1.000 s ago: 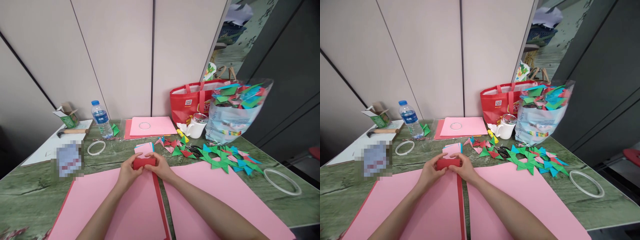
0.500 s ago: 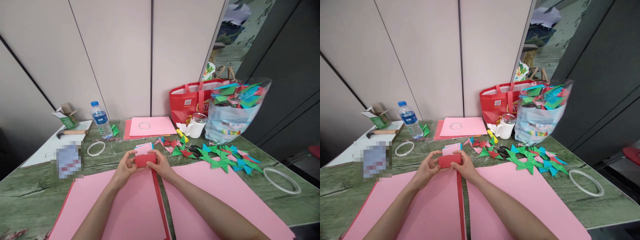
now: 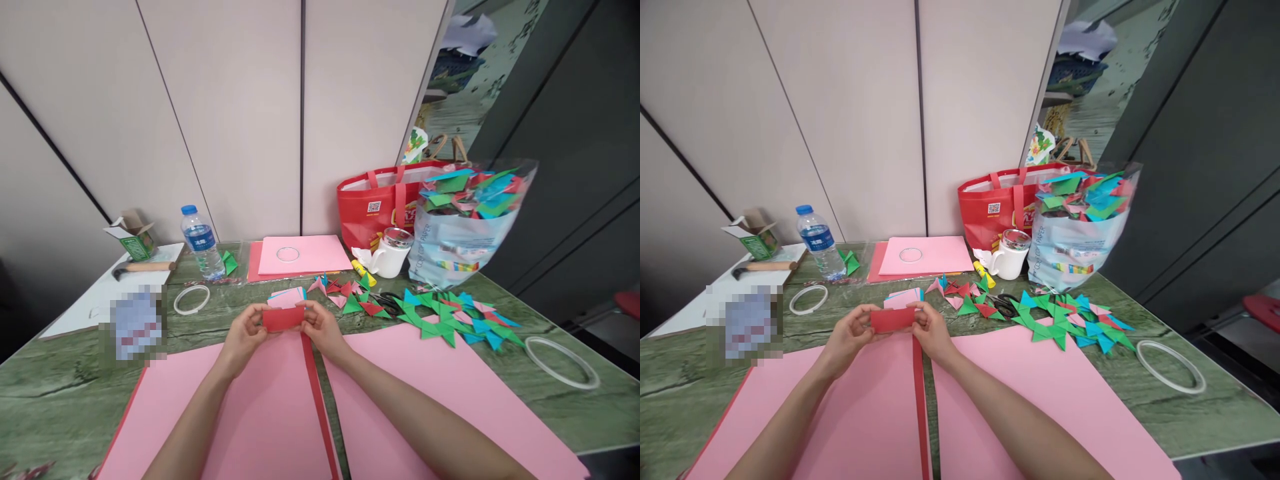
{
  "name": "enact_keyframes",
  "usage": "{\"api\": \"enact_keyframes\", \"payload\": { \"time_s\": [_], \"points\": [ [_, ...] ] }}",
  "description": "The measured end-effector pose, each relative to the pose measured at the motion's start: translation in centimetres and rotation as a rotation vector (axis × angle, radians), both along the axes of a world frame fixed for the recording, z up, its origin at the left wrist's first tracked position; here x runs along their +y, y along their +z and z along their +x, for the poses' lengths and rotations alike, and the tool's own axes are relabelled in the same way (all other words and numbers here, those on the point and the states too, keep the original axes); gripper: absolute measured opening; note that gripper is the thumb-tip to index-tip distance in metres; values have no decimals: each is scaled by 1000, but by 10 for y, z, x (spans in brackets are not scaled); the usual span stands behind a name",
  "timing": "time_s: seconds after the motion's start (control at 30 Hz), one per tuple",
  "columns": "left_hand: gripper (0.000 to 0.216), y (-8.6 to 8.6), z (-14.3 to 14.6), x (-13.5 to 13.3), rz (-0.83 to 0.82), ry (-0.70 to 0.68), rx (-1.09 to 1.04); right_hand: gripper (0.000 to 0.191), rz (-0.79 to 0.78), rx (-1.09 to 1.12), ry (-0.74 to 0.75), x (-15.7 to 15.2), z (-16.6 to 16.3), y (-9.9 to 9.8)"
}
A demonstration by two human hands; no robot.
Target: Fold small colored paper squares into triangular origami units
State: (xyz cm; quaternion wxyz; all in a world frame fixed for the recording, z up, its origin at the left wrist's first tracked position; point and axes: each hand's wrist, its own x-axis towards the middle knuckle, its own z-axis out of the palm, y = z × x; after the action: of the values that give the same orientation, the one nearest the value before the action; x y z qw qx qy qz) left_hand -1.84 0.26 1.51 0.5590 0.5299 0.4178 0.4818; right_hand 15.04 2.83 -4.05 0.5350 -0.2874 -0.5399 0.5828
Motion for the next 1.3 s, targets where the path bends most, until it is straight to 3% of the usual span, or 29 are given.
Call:
{"api": "enact_keyframes", "payload": {
  "time_s": [0.2, 0.43, 0.73, 0.83, 1.03, 1.13, 1.3],
  "points": [
    [32, 1, 0, 1, 24, 43, 44, 23, -87, 26, -146, 2, 2, 0],
    [36, 1, 1, 0, 36, 3, -14, 47, -12, -170, -105, -5, 1, 6],
    [36, 0, 1, 2, 22, 72, -1, 39, -68, -30, -18, -1, 0, -2],
    [34, -4, -2, 5, 85, 114, 56, 35, -80, -12, -43, 1, 0, -2],
    [32, -12, 0, 5, 244, 164, 266, 15, 161, -176, -405, -4, 5, 11],
    [34, -15, 4, 2, 263, 122, 309, 12, 271, -295, -441, -9, 6, 18],
    [37, -18, 8, -2, 315, 61, 381, 11, 283, -366, -409, -13, 3, 19]
  ]
}}
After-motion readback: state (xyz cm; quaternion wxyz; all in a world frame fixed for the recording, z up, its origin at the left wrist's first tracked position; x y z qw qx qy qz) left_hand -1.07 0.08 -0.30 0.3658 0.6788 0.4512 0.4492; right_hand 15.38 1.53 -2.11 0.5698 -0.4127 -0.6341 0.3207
